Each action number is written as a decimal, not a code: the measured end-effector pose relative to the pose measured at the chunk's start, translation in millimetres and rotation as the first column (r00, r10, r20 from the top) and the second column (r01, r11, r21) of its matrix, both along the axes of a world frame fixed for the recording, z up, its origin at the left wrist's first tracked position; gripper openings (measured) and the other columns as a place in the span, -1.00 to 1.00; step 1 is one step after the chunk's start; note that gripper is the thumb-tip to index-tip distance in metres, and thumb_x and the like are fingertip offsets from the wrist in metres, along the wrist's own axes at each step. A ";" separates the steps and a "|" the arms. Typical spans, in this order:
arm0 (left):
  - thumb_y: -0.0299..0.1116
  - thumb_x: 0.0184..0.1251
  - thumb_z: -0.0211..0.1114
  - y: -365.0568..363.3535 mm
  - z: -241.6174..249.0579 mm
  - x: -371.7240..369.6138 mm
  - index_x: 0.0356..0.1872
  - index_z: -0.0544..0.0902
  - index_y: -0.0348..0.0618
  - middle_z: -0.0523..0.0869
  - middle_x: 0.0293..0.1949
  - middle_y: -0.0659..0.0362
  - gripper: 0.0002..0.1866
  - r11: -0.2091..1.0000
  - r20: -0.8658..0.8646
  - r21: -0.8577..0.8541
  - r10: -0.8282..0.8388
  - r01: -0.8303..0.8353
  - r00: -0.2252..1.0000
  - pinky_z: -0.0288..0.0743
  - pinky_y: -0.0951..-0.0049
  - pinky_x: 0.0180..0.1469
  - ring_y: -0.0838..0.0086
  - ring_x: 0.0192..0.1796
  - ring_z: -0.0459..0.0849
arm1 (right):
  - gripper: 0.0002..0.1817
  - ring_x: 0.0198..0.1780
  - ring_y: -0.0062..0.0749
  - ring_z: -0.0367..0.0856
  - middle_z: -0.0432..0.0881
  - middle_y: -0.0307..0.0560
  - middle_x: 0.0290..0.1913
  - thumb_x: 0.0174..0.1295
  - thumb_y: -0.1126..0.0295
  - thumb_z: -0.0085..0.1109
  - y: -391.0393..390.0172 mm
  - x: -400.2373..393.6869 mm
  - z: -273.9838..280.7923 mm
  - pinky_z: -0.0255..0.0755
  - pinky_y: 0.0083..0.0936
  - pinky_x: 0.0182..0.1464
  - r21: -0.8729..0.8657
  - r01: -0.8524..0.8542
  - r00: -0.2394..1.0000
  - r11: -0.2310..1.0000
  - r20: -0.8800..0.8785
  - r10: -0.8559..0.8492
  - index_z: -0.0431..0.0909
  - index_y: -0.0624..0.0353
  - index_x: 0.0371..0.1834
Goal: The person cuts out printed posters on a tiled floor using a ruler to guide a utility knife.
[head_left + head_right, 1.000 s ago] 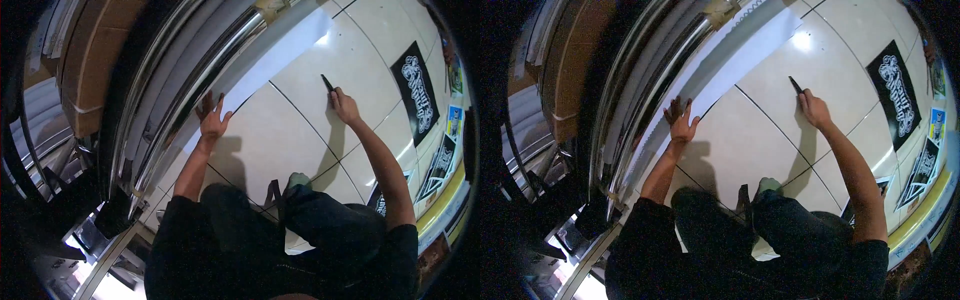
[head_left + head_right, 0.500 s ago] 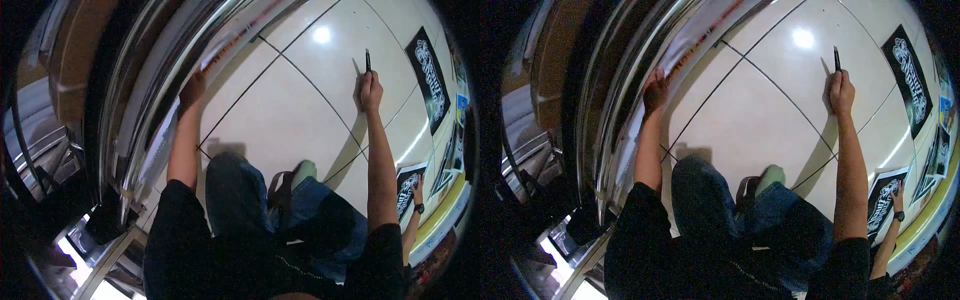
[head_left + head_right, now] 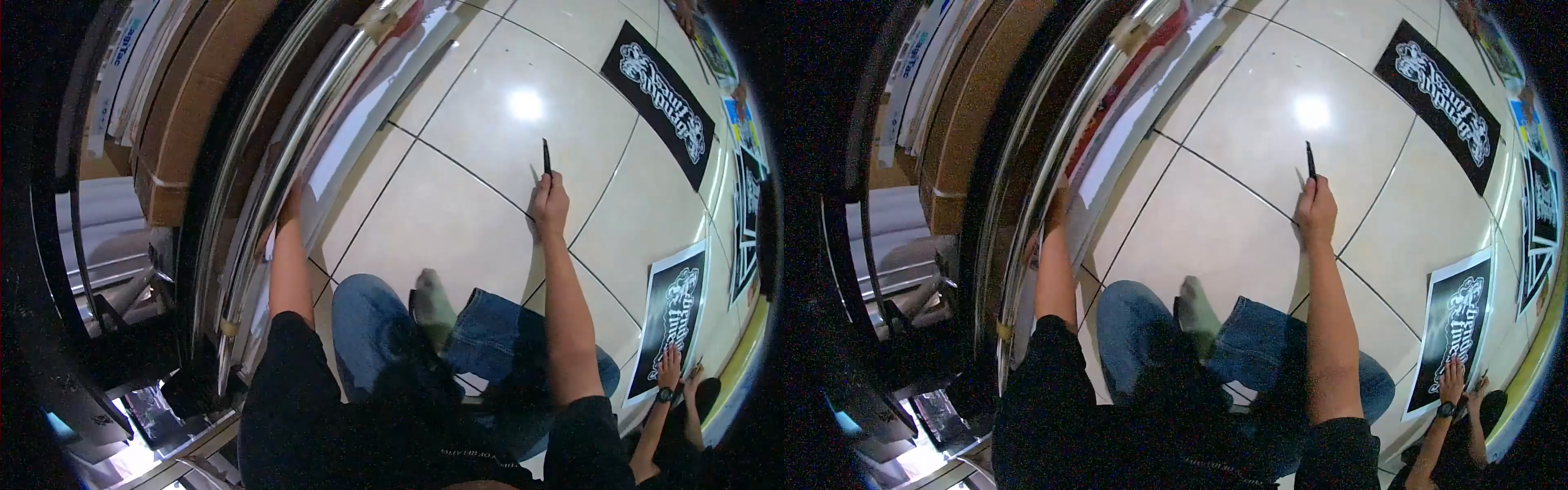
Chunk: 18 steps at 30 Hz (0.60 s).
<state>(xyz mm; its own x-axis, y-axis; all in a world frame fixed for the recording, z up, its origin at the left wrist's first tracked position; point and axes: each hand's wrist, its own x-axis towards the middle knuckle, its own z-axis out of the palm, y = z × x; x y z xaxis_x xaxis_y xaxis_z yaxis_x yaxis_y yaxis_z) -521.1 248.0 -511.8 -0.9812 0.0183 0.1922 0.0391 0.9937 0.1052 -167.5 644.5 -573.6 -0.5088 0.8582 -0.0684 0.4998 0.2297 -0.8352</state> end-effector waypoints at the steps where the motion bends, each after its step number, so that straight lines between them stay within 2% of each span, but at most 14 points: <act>1: -0.27 0.39 0.12 22.0 -5.0 8.1 0.09 0.62 -0.14 0.69 0.04 -0.08 -0.67 0.997 -0.100 -0.071 -0.049 0.042 0.994 0.54 0.05 0.08 -0.02 0.05 0.67 | -0.70 -0.22 0.20 0.63 0.65 0.25 -0.29 0.51 0.21 -0.11 4.3 2.2 -8.3 0.46 -0.05 -0.16 0.072 -0.044 0.999 0.996 0.025 0.042 0.51 0.22 -0.05; 3: -0.29 0.38 0.13 74.2 -7.9 28.7 0.07 0.62 -0.14 0.70 0.01 -0.08 -0.68 0.946 -0.283 -0.217 -0.298 0.242 0.912 0.56 0.05 0.05 -0.02 0.02 0.68 | -0.70 -0.21 0.20 0.62 0.64 0.25 -0.30 0.52 0.21 -0.11 -1.0 6.2 1.7 0.45 -0.04 -0.16 0.058 -0.035 0.999 0.998 0.029 0.033 0.50 0.22 -0.07; 4: -0.30 0.37 0.14 98.8 -5.2 45.9 0.06 0.63 -0.13 0.71 0.00 -0.07 -0.69 0.872 -0.206 -0.230 -0.477 0.431 0.854 0.57 0.05 0.03 -0.03 0.01 0.69 | -0.71 -0.21 0.21 0.61 0.63 0.24 -0.30 0.52 0.21 -0.11 1.8 5.0 5.2 0.44 -0.04 -0.16 0.058 -0.056 0.998 0.997 0.031 0.055 0.49 0.22 -0.08; 5: -0.41 0.36 0.11 122.3 11.9 68.7 0.07 0.60 -0.12 0.66 0.14 -0.05 -0.71 0.795 0.127 -0.122 -0.582 0.595 0.803 0.58 0.09 0.04 0.02 0.07 0.68 | -0.72 -0.22 0.20 0.60 0.61 0.24 -0.31 0.53 0.22 -0.11 3.1 3.8 0.4 0.43 -0.04 -0.18 0.101 -0.061 0.998 0.993 0.010 0.060 0.49 0.22 -0.09; 6: -0.43 0.31 0.16 123.9 -36.5 34.4 -0.01 0.59 -0.11 0.70 0.05 0.02 -0.75 0.249 0.019 -0.075 -0.968 0.966 0.251 0.63 0.14 -0.14 0.08 -0.06 0.71 | -0.72 -0.22 0.20 0.60 0.61 0.24 -0.31 0.53 0.22 -0.11 5.8 4.9 -3.9 0.43 -0.04 -0.18 0.108 -0.050 0.999 0.993 0.001 0.050 0.49 0.22 -0.09; 7: -0.43 0.34 0.13 146.8 -26.1 58.5 0.04 0.57 -0.08 0.66 0.12 0.00 -0.73 0.245 0.269 0.021 -0.935 0.969 0.230 0.62 0.09 -0.13 0.05 -0.01 0.69 | -0.72 -0.22 0.20 0.60 0.61 0.23 -0.32 0.53 0.22 -0.12 4.8 5.2 -2.1 0.43 -0.03 -0.18 0.086 -0.060 0.998 0.995 0.008 0.059 0.49 0.22 -0.08; 8: -0.43 0.34 0.13 153.7 -35.4 61.3 0.04 0.57 -0.08 0.66 0.12 0.00 -0.73 0.244 0.264 0.014 -0.936 0.970 0.231 0.62 0.09 -0.13 0.05 -0.01 0.69 | -0.72 -0.22 0.20 0.60 0.61 0.23 -0.32 0.53 0.22 -0.12 3.3 2.7 -0.3 0.43 -0.03 -0.17 0.064 -0.073 0.997 0.995 0.011 0.072 0.49 0.21 -0.08; 10: -0.42 0.33 0.17 182.1 -41.6 58.5 0.15 0.59 -0.04 0.58 0.22 -0.06 -0.64 0.417 0.062 -0.218 -0.896 0.882 0.439 0.50 0.05 0.19 -0.03 0.18 0.58 | -0.71 -0.22 0.20 0.60 0.62 0.23 -0.32 0.53 0.22 -0.12 3.1 -0.1 -1.0 0.44 -0.03 -0.17 0.100 -0.060 0.998 0.993 -0.003 0.061 0.49 0.21 -0.08; 11: -0.36 0.44 0.08 192.2 -39.8 60.9 0.33 0.47 0.22 0.31 0.49 0.00 -0.55 0.533 0.025 -0.225 -0.834 0.815 0.552 0.44 -0.06 0.29 -0.04 0.41 0.39 | -0.71 -0.22 0.19 0.60 0.62 0.23 -0.32 0.53 0.21 -0.13 5.7 2.8 -1.5 0.44 -0.02 -0.16 0.124 -0.053 0.999 0.991 -0.004 0.054 0.49 0.21 -0.08; 12: -0.36 0.44 0.08 200.0 -37.9 64.3 0.33 0.47 0.22 0.31 0.49 0.00 -0.55 0.535 0.014 -0.221 -0.835 0.816 0.551 0.44 -0.06 0.29 -0.04 0.41 0.39 | -0.71 -0.22 0.19 0.60 0.62 0.23 -0.32 0.53 0.21 -0.13 10.8 6.3 -2.1 0.44 -0.02 -0.16 0.135 -0.051 0.999 0.990 -0.006 0.052 0.49 0.21 -0.08; 13: -0.35 0.46 0.08 200.3 -36.5 63.6 0.41 0.37 0.38 0.17 0.56 0.03 -0.47 0.639 0.073 -0.365 -0.705 0.677 0.705 0.31 -0.14 0.37 -0.01 0.49 0.27 | -0.71 -0.22 0.19 0.60 0.62 0.23 -0.32 0.53 0.22 -0.13 11.9 7.0 -1.7 0.44 -0.02 -0.16 0.131 -0.051 0.999 0.990 -0.001 0.051 0.49 0.21 -0.08; 14: -0.34 0.49 0.07 197.5 -34.4 61.9 0.50 0.26 0.54 0.02 0.62 0.06 -0.38 0.691 0.105 -0.512 -0.540 0.511 0.835 0.17 -0.21 0.46 0.02 0.57 0.14 | -0.71 -0.23 0.20 0.60 0.62 0.23 -0.32 0.53 0.22 -0.12 11.5 7.0 -2.4 0.44 -0.01 -0.16 0.119 -0.051 0.999 0.992 0.005 0.051 0.49 0.21 -0.08; 15: -0.34 0.49 0.07 197.2 -31.9 57.9 0.50 0.26 0.54 0.02 0.62 0.06 -0.38 0.690 0.107 -0.514 -0.539 0.510 0.836 0.17 -0.21 0.46 0.02 0.57 0.14 | -0.71 -0.23 0.19 0.60 0.62 0.23 -0.32 0.53 0.21 -0.12 14.2 10.2 -7.1 0.45 -0.02 -0.16 0.125 -0.070 0.997 0.990 -0.010 0.072 0.49 0.21 -0.08; 18: -0.37 0.50 0.08 198.9 -39.2 23.3 0.56 0.02 0.73 -0.12 0.64 0.12 -0.23 0.815 0.244 -0.425 -0.315 0.393 0.917 0.07 -0.29 0.48 0.04 0.63 -0.01 | -0.71 -0.23 0.19 0.60 0.62 0.22 -0.32 0.54 0.21 -0.12 14.8 14.3 -3.4 0.45 -0.03 -0.17 0.154 -0.067 0.998 0.986 -0.012 0.069 0.49 0.20 -0.07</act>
